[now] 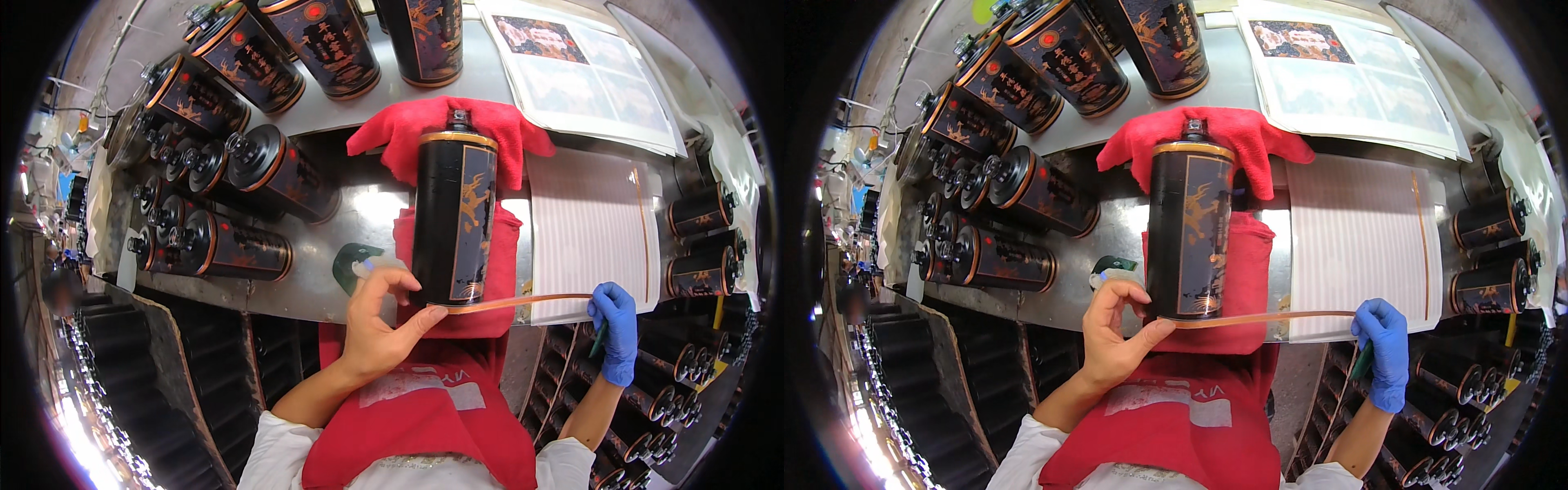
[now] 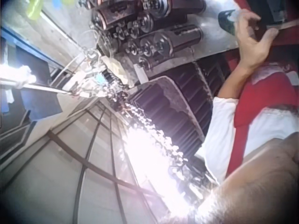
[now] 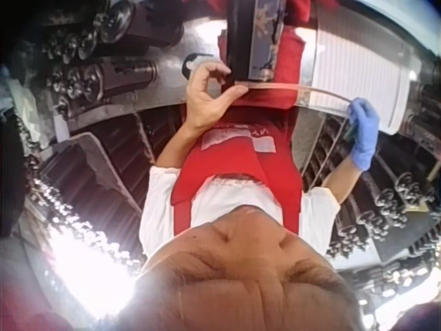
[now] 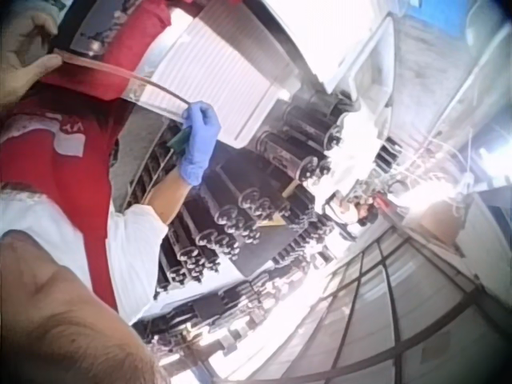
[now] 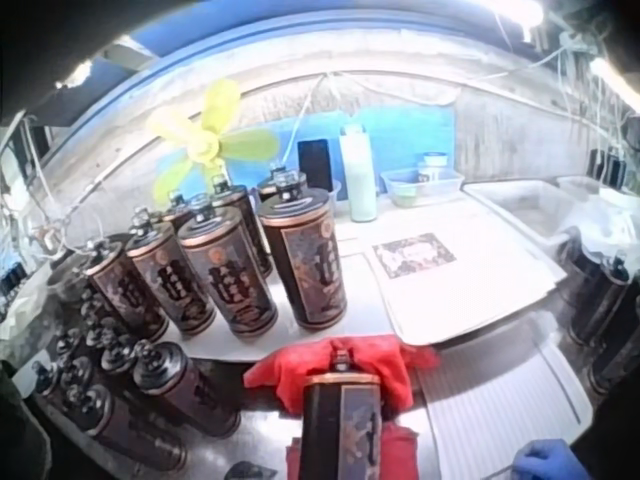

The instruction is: The person applies decorative labels to cylindrical containers. They pick up a container, place a label on its surface, smooth it with a green tool, and then wipe the container with a cloth. The process is repeated for multiple containers.

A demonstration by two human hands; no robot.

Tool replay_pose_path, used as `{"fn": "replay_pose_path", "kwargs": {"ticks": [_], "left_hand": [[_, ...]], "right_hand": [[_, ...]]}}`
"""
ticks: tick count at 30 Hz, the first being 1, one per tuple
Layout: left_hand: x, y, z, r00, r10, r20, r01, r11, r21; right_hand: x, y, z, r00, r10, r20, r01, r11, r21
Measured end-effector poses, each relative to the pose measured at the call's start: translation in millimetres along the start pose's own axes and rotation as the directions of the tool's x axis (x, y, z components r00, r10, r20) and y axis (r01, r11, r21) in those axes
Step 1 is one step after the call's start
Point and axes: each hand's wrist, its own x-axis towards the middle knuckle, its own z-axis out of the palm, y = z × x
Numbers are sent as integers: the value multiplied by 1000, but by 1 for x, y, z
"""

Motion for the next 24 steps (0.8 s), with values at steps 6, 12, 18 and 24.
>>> {"fn": "replay_pose_path", "kwargs": {"ticks": [6, 12, 18, 24], "left_hand": [[2, -2, -1, 996, -78, 30, 82, 985, -150], [7, -5, -4, 994, -94, 59, 107, 947, -304], [8, -8, 0, 996, -87, 27, 91, 966, -241], [9, -9, -4, 995, -73, 67, 85, 976, -200]], "right_hand": [[-5, -7, -3, 999, -13, -39, 14, 1000, 14], [-3, -6, -5, 998, -36, -52, 37, 999, 22], [-1, -1, -6, 999, -30, -46, 31, 999, 20], [1, 0, -3, 1000, -3, -22, 2, 1000, -18]]}}
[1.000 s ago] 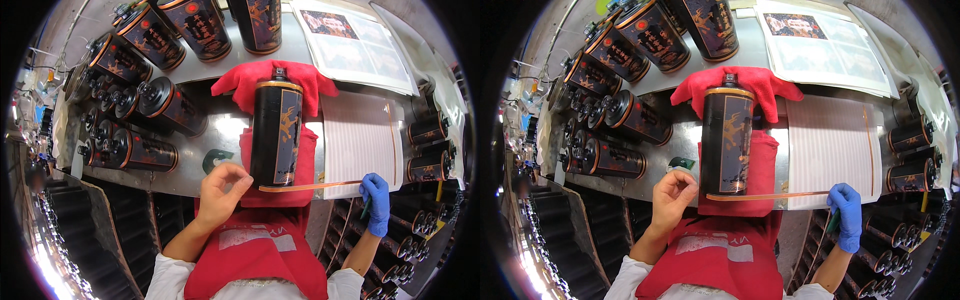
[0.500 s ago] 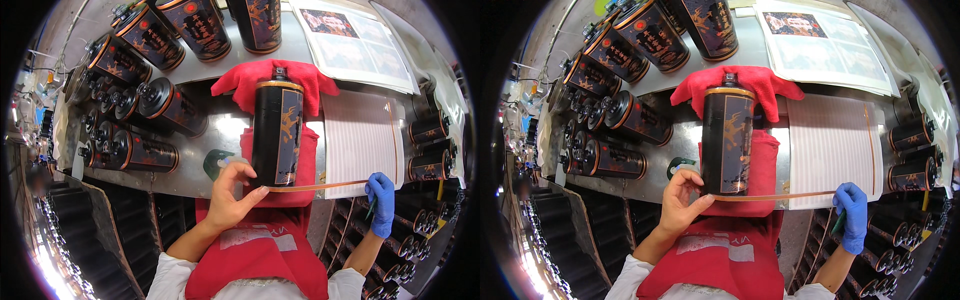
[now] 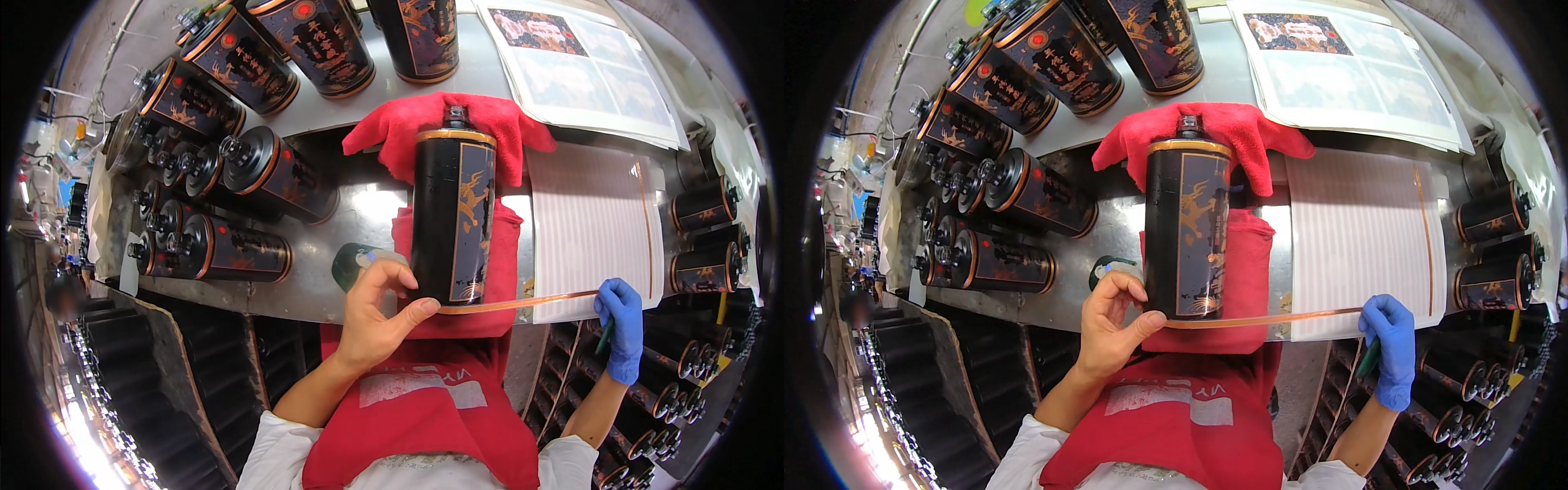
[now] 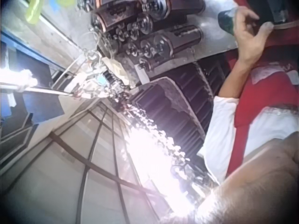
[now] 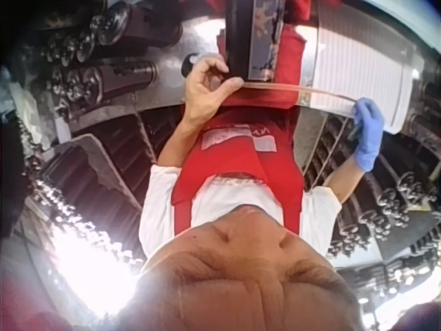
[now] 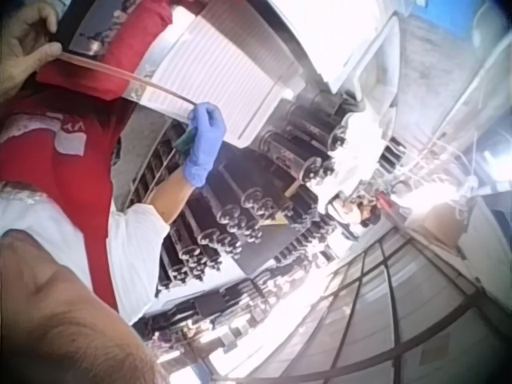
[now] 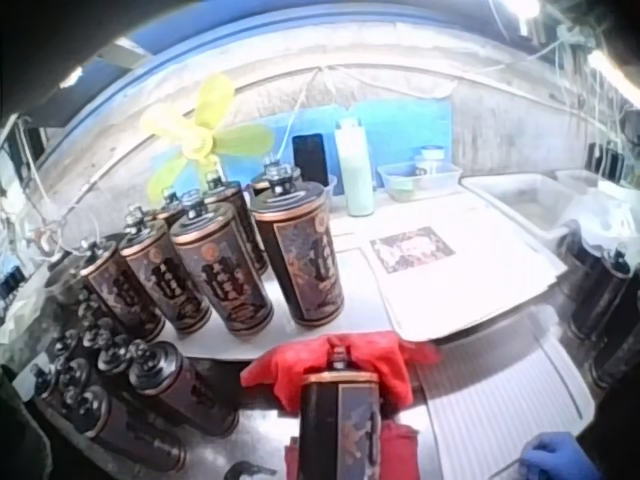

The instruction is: The person applies decorative labels to cylindrical containers. They pick up a container, place a label on its surface, smooth it with a green tool, and then wipe the container with a cloth. The process is repeated for multiple containers.

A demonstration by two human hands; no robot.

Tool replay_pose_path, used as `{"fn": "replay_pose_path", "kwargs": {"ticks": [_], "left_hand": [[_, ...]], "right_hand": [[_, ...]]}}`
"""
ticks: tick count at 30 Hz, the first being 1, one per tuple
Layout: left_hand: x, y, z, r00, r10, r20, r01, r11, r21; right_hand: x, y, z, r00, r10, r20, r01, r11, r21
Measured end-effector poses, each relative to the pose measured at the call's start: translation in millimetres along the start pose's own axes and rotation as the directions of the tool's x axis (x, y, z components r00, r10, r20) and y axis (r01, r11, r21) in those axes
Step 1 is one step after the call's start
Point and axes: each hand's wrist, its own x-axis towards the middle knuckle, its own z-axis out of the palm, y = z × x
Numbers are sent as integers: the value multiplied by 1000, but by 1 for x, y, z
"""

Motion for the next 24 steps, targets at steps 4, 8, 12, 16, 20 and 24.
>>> {"fn": "replay_pose_path", "kwargs": {"ticks": [4, 8, 12, 16, 20, 24], "left_hand": [[0, -3, -4, 1000, -7, 25, 7, 1000, -12], [1, -5, -10, 1000, -22, 19, 23, 996, -83], [-2, 24, 13, 913, 393, 113, -400, 799, 449], [24, 34, 40, 778, 393, 490, -597, 218, 772], [20, -3, 17, 891, 326, 315, -453, 613, 647], [17, -40, -21, 901, 278, 333, -428, 696, 576]], "right_hand": [[4, 0, 3, 1000, -10, 26, 11, 1000, -22], [8, 5, 1, 998, -28, 48, 29, 1000, -7], [10, 8, 3, 998, -47, 47, 50, 996, -70], [12, 9, 5, 998, -39, 41, 43, 996, -84], [3, 4, 21, 997, -36, 71, 40, 998, -51], [-12, -14, 62, 982, -23, 185, 14, 999, 47]]}}
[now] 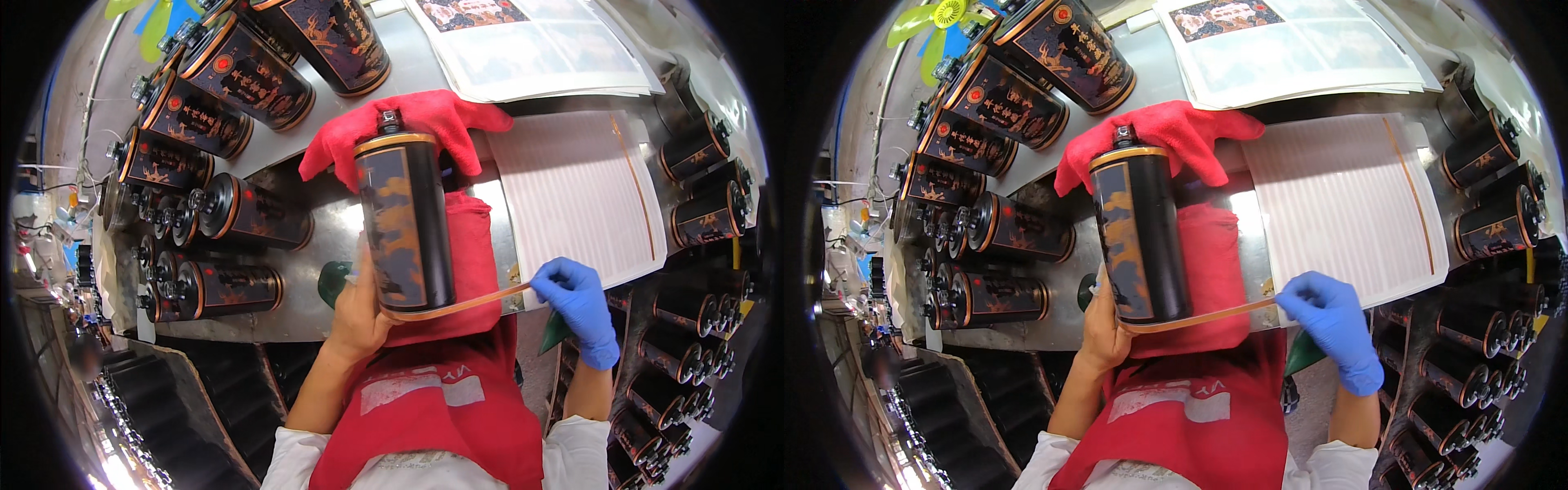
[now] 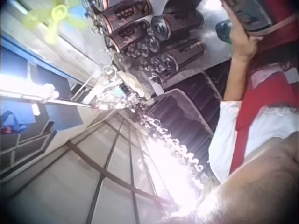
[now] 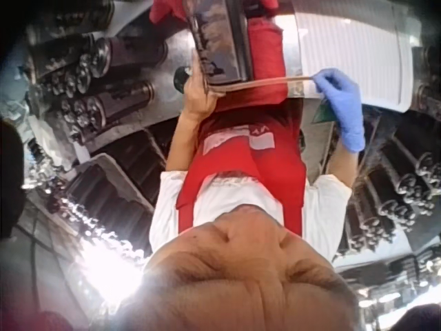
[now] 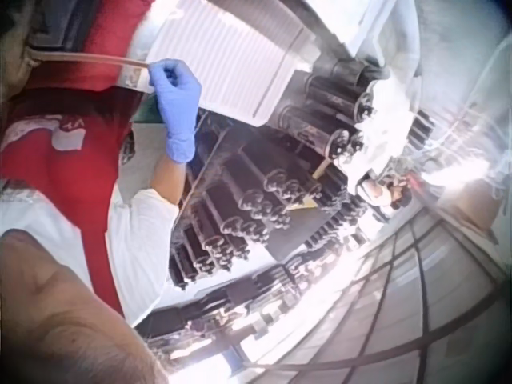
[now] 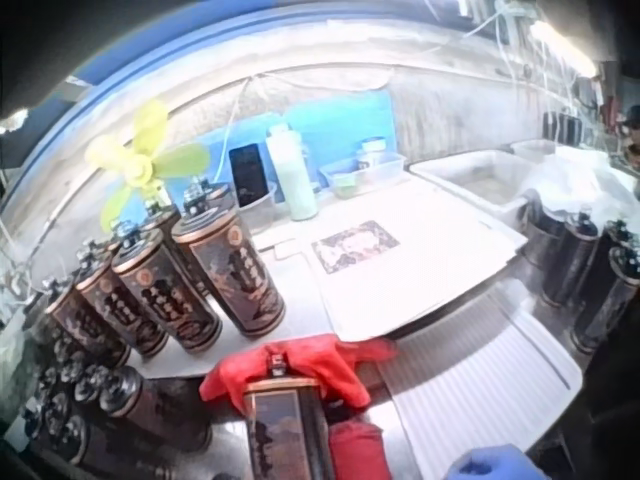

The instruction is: The person applies decorative labels to cylindrical containers. They pick up a container, place a label on its surface, smooth it with a green tool, and then wipe the container with a cloth. The process is repeated for multiple containers.

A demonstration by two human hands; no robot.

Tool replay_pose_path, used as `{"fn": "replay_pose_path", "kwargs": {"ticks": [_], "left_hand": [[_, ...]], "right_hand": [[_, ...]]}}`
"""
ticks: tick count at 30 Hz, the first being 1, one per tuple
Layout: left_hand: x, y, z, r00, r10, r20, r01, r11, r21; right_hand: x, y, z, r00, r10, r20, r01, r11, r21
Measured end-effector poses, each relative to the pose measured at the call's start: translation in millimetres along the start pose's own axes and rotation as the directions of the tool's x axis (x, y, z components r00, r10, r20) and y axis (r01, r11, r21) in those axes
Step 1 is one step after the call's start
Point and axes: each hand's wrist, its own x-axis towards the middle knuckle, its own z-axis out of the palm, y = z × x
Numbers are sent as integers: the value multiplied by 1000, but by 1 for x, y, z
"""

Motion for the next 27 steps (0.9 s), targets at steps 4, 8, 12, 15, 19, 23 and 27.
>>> {"fn": "replay_pose_path", "kwargs": {"ticks": [4, 8, 12, 15, 19, 23, 27], "left_hand": [[7, 27, -10, 996, -54, -70, 59, 996, 72], [34, 57, -11, 985, 148, -88, -128, 972, 196], [52, 69, -9, 988, 155, 29, -155, 919, 362], [50, 63, -9, 985, 173, 18, -168, 925, 342], [35, 41, -4, 966, 225, -131, -186, 948, 258], [-3, 6, 3, 997, -3, -74, 1, 999, -38], [6, 14, -5, 996, -20, -85, 16, 999, -45]], "right_hand": [[1, 1, 11, 1000, 1, 2, -1, 999, 32], [-4, -7, 5, 1000, 11, -5, -10, 998, 67], [-17, -25, -4, 998, 61, -10, -60, 993, 103], [-10, -17, 0, 1000, 8, -14, -7, 998, 69], [-2, -8, 27, 999, -1, 43, 0, 1000, 30], [-2, -16, 60, 987, -2, 160, -16, 994, 111], [0, -15, 71, 981, 6, 194, -35, 989, 144]]}}
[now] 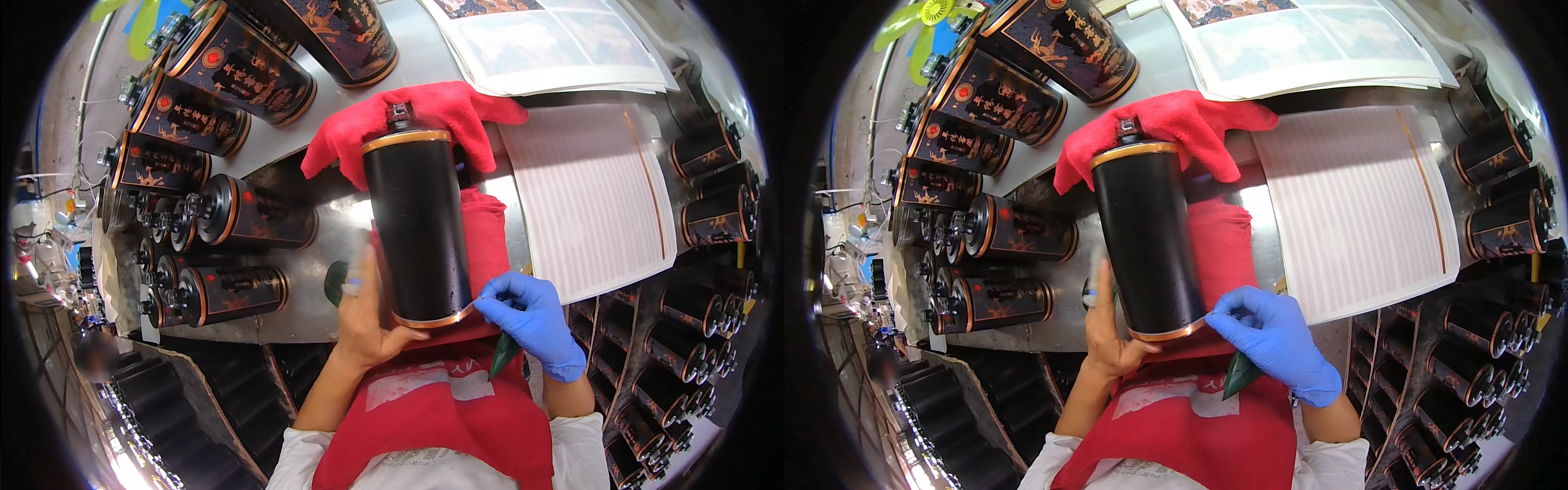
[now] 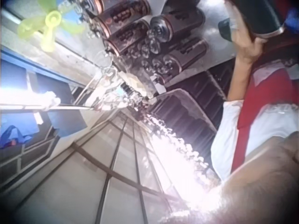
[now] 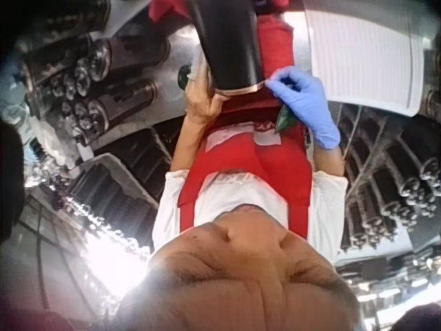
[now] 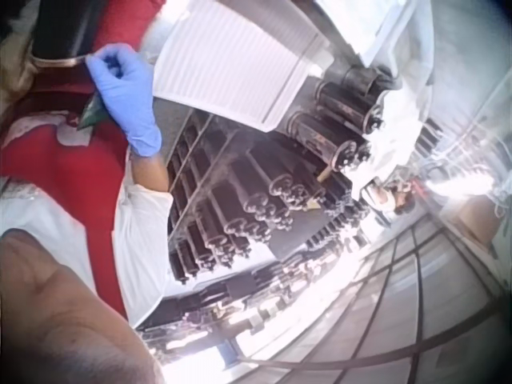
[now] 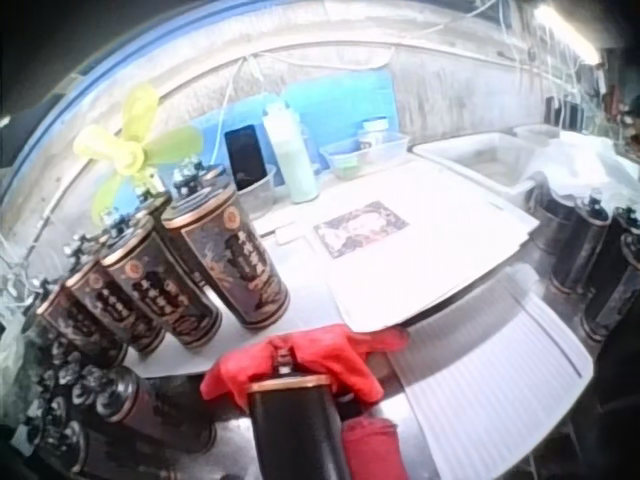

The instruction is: The person applies decorative labels to cylindrical containers. They pick up a container, place a label on its surface, smooth it with a green tool, and then wipe the container with a cloth. The process is repeated for multiple containers.

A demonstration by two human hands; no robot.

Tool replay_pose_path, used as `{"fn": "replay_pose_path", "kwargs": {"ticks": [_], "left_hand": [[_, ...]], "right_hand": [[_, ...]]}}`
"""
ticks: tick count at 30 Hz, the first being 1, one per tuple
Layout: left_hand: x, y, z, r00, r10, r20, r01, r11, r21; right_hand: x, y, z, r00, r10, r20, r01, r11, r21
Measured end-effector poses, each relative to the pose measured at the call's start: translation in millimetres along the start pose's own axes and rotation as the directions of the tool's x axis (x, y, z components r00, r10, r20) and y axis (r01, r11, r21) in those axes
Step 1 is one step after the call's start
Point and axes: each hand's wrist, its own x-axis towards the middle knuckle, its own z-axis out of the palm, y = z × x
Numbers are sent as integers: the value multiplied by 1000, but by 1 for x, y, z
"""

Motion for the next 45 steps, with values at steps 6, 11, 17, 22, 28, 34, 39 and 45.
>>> {"fn": "replay_pose_path", "kwargs": {"ticks": [6, 11, 17, 22, 28, 34, 39, 45], "left_hand": [[33, 44, 1, 979, 202, -14, -196, 963, 187], [41, 39, 6, 980, 195, 28, -196, 948, 250], [41, 31, 4, 964, 264, -11, -256, 943, 211], [21, 18, 12, 992, 123, 9, -123, 992, 24], [10, 6, 12, 993, 119, 9, -115, 978, -173], [7, 9, 1, 996, -24, 91, 53, 940, -336], [19, 37, 3, 956, -268, 116, 222, 411, -884], [30, 56, 8, 960, -270, 73, 231, 615, -754]], "right_hand": [[-5, -4, -3, 1000, 21, -23, -20, 999, 41], [-8, -6, -2, 1000, -7, 14, 6, 998, 56], [-4, -7, 5, 998, 18, 68, -18, 1000, 4], [-2, -9, 8, 996, -31, 88, 28, 999, 28], [1, -8, 8, 999, -7, 43, 7, 1000, 1], [1, 1, -2, 996, -5, -87, 17, 991, 136], [4, 8, -19, 996, 32, -77, 7, 893, 449], [4, 20, -20, 997, -12, -83, 49, 884, 465]]}}
